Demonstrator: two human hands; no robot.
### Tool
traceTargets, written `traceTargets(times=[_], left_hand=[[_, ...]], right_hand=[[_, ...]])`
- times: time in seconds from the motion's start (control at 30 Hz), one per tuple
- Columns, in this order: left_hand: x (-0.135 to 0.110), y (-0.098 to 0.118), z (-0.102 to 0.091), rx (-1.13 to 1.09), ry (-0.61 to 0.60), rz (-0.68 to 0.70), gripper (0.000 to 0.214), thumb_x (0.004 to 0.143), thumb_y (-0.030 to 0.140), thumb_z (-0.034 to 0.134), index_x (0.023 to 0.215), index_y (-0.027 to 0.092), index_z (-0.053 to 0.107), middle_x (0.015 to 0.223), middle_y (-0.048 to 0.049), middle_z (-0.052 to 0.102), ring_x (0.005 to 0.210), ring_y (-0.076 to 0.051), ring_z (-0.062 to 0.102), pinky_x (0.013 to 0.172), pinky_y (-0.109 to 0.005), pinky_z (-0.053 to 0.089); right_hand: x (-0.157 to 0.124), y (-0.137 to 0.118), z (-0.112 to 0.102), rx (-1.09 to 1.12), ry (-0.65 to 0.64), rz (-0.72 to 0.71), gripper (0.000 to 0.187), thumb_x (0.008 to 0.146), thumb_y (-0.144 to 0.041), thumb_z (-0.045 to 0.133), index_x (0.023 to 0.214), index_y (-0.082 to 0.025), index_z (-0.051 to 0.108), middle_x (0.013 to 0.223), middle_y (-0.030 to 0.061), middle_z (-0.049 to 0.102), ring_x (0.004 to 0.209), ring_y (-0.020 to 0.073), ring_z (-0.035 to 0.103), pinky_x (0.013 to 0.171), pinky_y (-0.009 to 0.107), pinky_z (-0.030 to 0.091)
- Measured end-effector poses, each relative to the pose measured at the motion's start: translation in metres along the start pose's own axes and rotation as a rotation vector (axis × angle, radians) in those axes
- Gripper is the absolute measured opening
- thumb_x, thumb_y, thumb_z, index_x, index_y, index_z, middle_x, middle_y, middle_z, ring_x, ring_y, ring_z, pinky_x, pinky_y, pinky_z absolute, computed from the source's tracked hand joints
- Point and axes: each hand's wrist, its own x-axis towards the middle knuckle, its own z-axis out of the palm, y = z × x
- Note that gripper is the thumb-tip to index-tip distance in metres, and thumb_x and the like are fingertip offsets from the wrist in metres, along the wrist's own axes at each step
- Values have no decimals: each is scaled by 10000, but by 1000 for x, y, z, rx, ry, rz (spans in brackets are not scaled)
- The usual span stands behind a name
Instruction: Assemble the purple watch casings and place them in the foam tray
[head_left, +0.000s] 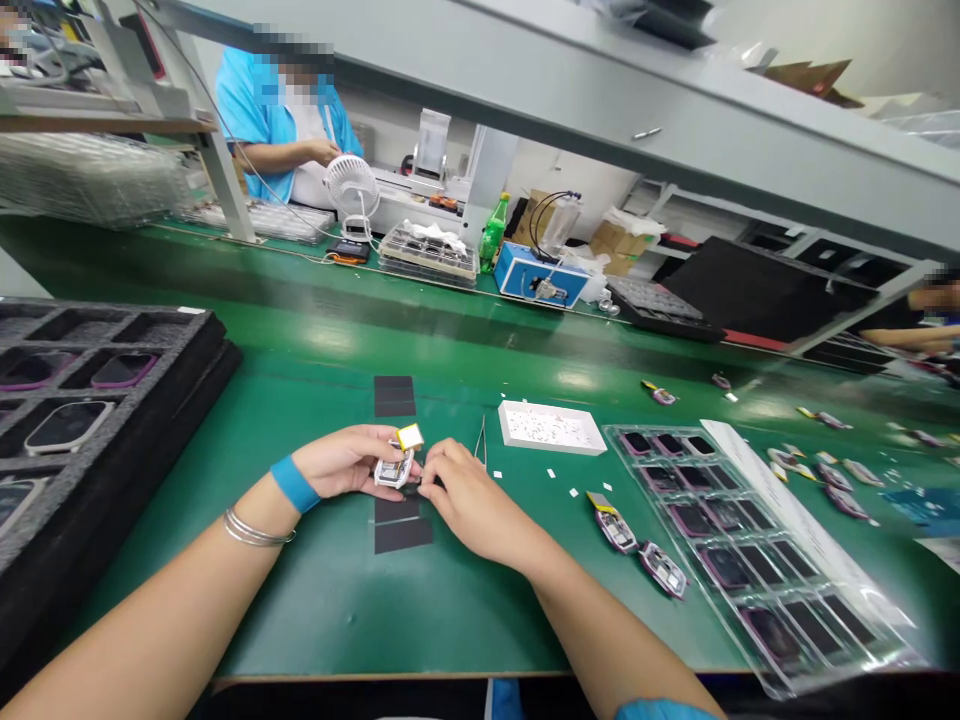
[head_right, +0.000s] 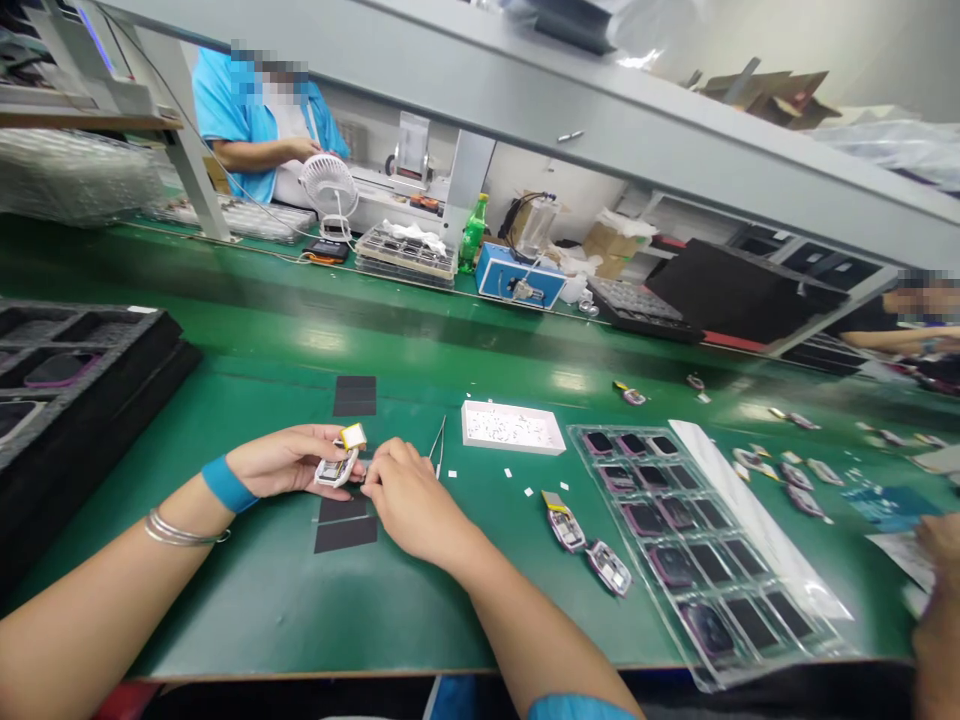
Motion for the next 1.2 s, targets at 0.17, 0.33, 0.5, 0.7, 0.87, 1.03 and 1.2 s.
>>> traceTargets(times=[0.17,0.33,0.5,0.7,0.87,1.03,1.2], left_hand=[[-1,1,-1,-2,-44,4,199,713,134,686,904,137,627,866,-115,705,806,-219,666,784,-430,534],[-1,0,-1,17,-38,11,178,727,143,682,896,140,626,883,-116,701,813,-220,668,764,-396,544],[-1,1,-1,17,-33,6,190,725,140,679,907,136,624,890,-115,699,805,-220,667,759,-397,547],[-1,2,-2,1,-16,-1,209,703,131,690,900,129,620,873,-111,698,786,-211,663,784,-428,539],[1,0,3,22,27,36,242,717,126,676,950,126,609,862,-115,698,780,-194,655,810,-448,530],[3,-4,14,86,153,94,202,707,162,690,885,123,603,866,-114,699,771,-189,663,747,-358,554],[2,-4,21,155,270,152,215,669,213,722,808,135,578,729,-51,684,650,-149,644,646,-303,565]], right_hand=[[3,8,1,34,94,102,30,818,-172,638,803,-191,621,957,28,525,960,179,510,877,358,416],[8,8,21,-94,8,134,49,796,-208,672,773,-178,641,993,48,551,963,216,502,829,392,419],[6,3,24,-172,-27,84,65,869,-173,563,820,-155,601,983,70,556,947,227,493,775,385,415],[1,3,2,37,-8,9,94,874,-140,545,787,-175,548,966,46,537,935,180,496,828,349,420],[4,11,-13,275,432,-57,76,865,-194,545,791,-199,556,949,40,586,959,171,545,875,341,415],[7,15,-7,462,466,-1,62,779,-187,617,720,-197,600,833,20,673,810,160,626,788,302,465],[9,16,1,647,399,83,68,756,-222,630,700,-186,614,817,31,699,798,172,652,780,309,489]])
